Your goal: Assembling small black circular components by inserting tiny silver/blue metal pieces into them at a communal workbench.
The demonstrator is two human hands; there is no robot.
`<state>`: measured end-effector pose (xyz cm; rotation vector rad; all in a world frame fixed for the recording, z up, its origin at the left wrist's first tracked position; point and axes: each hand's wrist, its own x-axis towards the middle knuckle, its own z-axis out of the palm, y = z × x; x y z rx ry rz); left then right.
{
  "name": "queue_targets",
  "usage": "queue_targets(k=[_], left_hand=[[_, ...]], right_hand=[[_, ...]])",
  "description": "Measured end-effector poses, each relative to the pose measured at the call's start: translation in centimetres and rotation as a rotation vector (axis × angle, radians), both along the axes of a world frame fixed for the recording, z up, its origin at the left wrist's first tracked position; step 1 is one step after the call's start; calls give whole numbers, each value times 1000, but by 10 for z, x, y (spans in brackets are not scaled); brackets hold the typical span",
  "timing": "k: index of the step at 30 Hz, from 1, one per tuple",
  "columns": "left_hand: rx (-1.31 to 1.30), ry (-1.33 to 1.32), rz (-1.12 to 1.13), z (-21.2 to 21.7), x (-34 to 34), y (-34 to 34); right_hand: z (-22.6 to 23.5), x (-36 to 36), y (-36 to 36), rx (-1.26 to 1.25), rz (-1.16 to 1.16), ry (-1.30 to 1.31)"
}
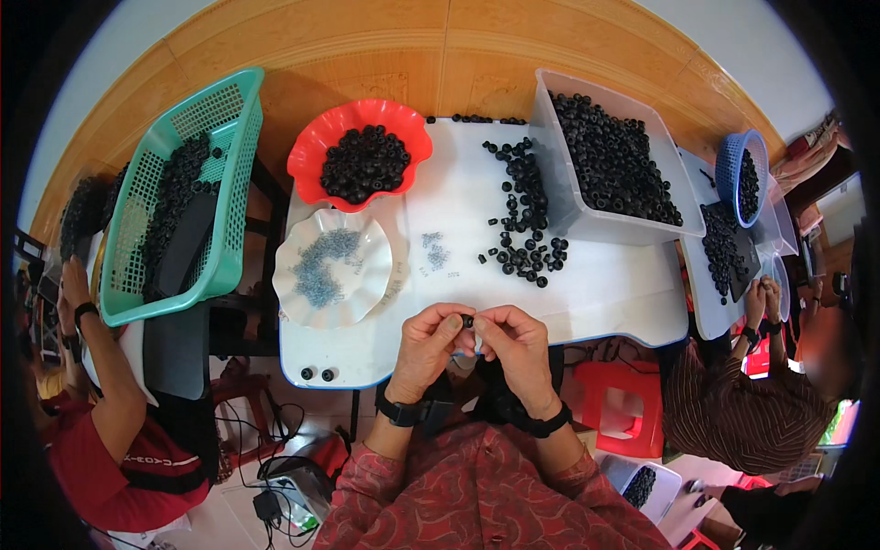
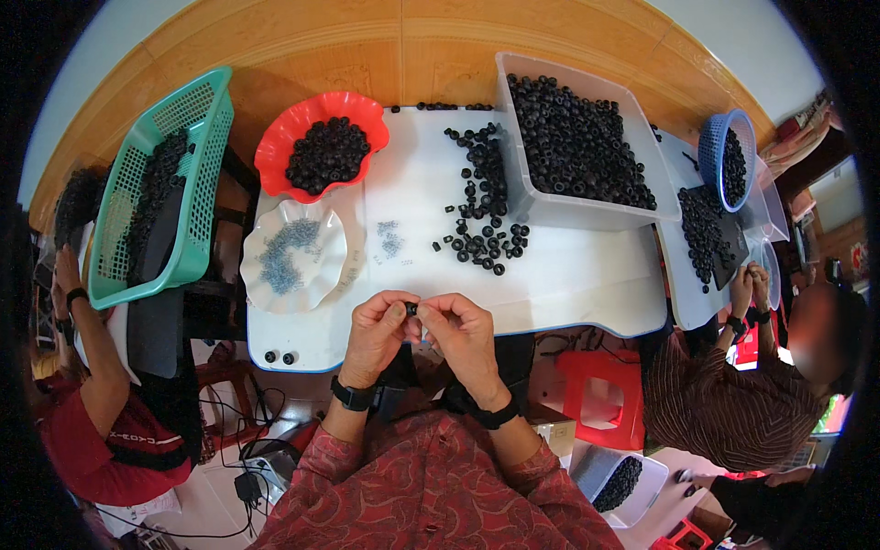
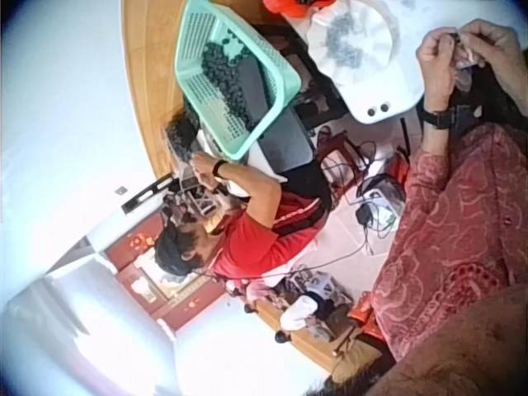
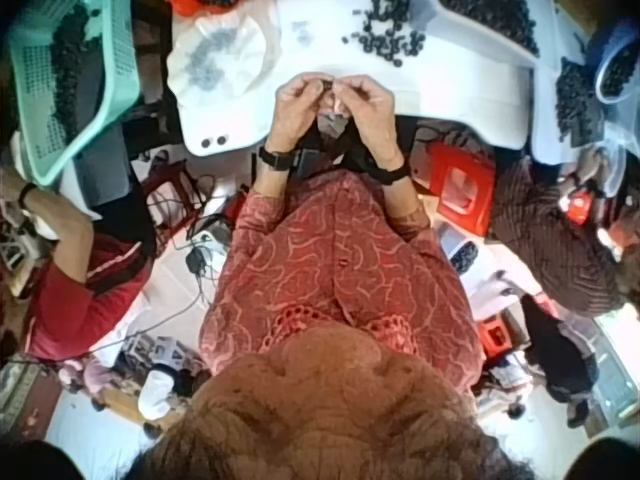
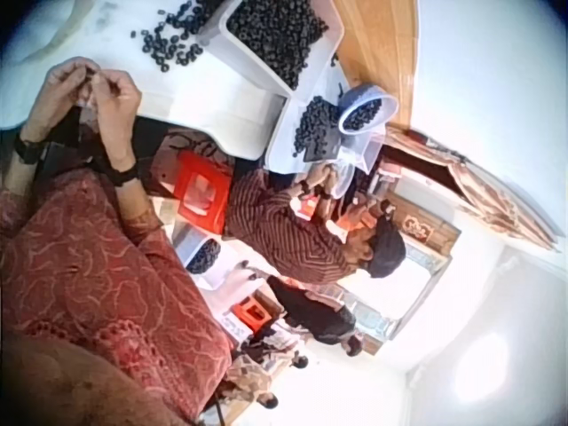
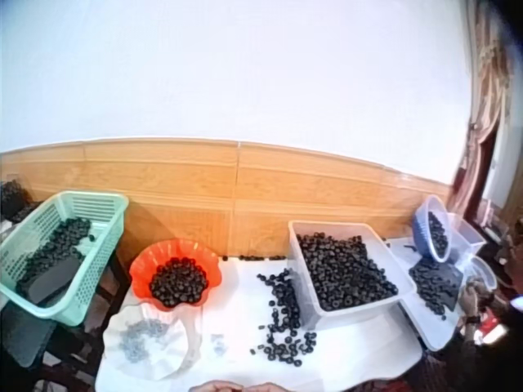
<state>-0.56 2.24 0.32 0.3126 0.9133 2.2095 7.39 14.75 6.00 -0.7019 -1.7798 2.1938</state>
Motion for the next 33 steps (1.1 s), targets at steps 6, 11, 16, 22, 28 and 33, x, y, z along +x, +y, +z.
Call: queue_targets(k=[6,11,16,22,28,33], left_hand=[[-23,11,22,1,2,1],[-120,73,90,2,6,4],[-187,117,68,2,8,2],[-183,113,42,5,6,0],[-22,31,19,-5,3,-3],[96,-46,18,-5,2,-4]], right_hand=[[7,-4,-8,80,-19,7],[-3,-4,-10,97,-44,34],[-5,-4,-10,173,-97,11],[-6,-4,-10,200,-108,2],[-5,-4,1,249,-7,31],[-21,-15,37,893,-283,47]])
